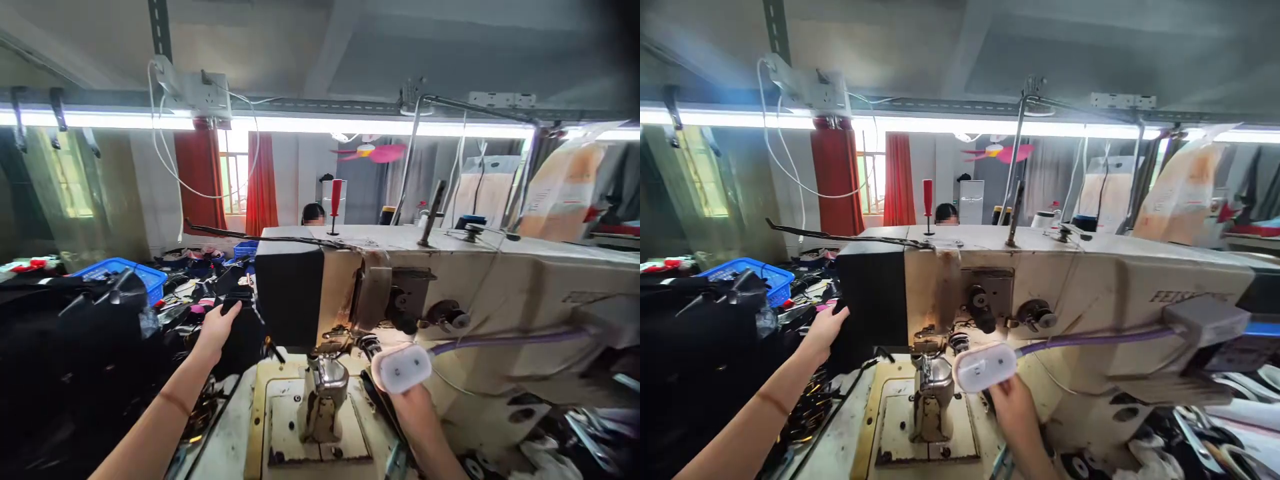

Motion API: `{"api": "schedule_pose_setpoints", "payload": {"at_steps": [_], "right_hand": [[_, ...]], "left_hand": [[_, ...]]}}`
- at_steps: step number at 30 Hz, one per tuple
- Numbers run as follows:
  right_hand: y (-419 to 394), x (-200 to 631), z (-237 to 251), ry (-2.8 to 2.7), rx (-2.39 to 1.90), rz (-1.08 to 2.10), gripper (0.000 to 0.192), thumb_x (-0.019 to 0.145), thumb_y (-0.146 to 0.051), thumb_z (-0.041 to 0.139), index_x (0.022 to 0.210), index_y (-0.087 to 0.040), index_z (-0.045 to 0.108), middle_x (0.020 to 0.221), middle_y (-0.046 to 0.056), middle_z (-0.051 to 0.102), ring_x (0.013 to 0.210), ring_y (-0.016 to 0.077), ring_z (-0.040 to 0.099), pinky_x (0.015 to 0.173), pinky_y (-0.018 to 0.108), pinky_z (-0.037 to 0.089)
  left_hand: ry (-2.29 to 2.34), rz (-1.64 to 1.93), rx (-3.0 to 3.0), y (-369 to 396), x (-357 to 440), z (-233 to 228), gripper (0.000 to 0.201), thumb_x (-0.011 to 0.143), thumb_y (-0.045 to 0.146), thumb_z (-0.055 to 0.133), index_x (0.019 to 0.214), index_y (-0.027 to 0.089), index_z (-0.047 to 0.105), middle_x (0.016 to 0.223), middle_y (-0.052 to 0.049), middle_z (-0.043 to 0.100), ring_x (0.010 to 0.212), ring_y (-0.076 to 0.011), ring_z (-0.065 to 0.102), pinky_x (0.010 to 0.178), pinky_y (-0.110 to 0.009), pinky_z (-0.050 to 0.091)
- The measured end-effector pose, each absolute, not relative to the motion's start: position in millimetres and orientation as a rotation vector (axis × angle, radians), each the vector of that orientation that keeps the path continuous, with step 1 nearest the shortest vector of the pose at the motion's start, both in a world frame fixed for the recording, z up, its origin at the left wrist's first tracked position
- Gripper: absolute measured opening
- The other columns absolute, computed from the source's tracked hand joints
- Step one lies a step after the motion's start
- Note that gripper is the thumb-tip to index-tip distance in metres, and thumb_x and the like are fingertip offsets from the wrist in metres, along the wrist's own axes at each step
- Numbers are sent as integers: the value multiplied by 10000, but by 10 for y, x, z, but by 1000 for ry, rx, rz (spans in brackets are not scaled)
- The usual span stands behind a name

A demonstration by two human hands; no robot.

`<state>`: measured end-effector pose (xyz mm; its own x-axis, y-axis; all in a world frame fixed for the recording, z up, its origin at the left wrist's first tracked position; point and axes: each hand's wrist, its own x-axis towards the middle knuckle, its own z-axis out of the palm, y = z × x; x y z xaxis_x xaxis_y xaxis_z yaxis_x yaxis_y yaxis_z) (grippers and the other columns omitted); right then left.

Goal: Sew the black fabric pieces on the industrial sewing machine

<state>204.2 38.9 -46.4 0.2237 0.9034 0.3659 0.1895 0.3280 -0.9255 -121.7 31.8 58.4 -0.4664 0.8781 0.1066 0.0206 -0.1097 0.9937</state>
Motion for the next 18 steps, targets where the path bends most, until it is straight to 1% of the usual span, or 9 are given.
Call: {"api": "schedule_pose_setpoints", "payload": {"at_steps": [2, 4, 6, 7, 9, 12, 14, 16, 18], "right_hand": [[105, 1995, -611, -1369, -1088, 654, 369, 853, -523, 680, 803, -157, 683, 761, 25, 662, 687, 169, 642, 628, 242, 534], [-197, 1897, -705, -1575, -950, 577, 256, 879, -428, 664, 776, -194, 681, 751, 19, 655, 704, 164, 643, 649, 213, 524], [-488, 1734, -713, -1749, -765, 521, 86, 921, -288, 617, 897, -232, 678, 847, 18, 662, 772, 153, 652, 696, 203, 528], [-617, 1634, -694, -1797, -683, 517, 81, 930, -237, 596, 978, -248, 661, 899, 19, 655, 786, 144, 649, 703, 203, 532], [-821, 1428, -649, -1827, -597, 516, 171, 938, -212, 578, 1097, -263, 615, 957, 26, 613, 776, 133, 627, 698, 214, 540], [-983, 1191, -631, -1843, -703, 452, 302, 884, -298, 675, 1178, -259, 616, 1070, 71, 557, 918, 194, 619, 805, 301, 559], [-1009, 1114, -657, -1842, -816, 478, 297, 851, -277, 707, 1143, -254, 658, 1134, 89, 549, 1018, 232, 613, 876, 341, 552], [-990, 1096, -700, -1832, -819, 600, 171, 880, -174, 630, 1019, -242, 702, 1074, 71, 586, 974, 200, 634, 847, 298, 556], [-947, 1120, -752, -1805, -749, 673, 232, 902, -88, 533, 934, -227, 715, 967, 47, 615, 896, 160, 643, 783, 246, 553]], "left_hand": [[1561, 1562, 979, -136, -1391, 567, 381, 814, 484, 728, 974, 140, 697, 835, -63, 748, 737, -238, 721, 685, -382, 587], [1610, 1441, 968, -626, -1423, 456, 447, 734, 543, 771, 940, 150, 720, 789, -78, 764, 745, -290, 734, 669, -387, 584], [1703, 1333, 971, -1035, -1337, 296, 532, 707, 601, 757, 1012, 168, 716, 924, -100, 783, 899, -333, 732, 756, -399, 580], [1774, 1301, 973, -1188, -1270, 209, 595, 696, 631, 743, 1067, 169, 701, 1034, -113, 774, 1009, -350, 706, 835, -410, 565], [1877, 1270, 1009, -1386, -1120, 27, 704, 698, 683, 694, 1159, 153, 652, 1206, -134, 718, 1156, -362, 639, 972, -425, 506], [1754, 1253, 1128, -1483, -927, -229, 674, 806, 678, 572, 1224, 148, 575, 1257, -134, 681, 1175, -322, 625, 1028, -412, 474], [1667, 1239, 1206, -1480, -856, -348, 610, 873, 627, 504, 1257, 155, 514, 1263, -142, 662, 1151, -303, 636, 1002, -421, 498], [1782, 1271, 1394, -1451, -840, -383, 644, 861, 570, 537, 1326, 135, 438, 1371, -190, 567, 1237, -331, 569, 1043, -487, 460], [1928, 1253, 1772, -1397, -859, -318, 702, 805, 468, 629, 1385, 138, 411, 1441, -199, 493, 1340, -364, 452, 1112, -562, 357]]}}
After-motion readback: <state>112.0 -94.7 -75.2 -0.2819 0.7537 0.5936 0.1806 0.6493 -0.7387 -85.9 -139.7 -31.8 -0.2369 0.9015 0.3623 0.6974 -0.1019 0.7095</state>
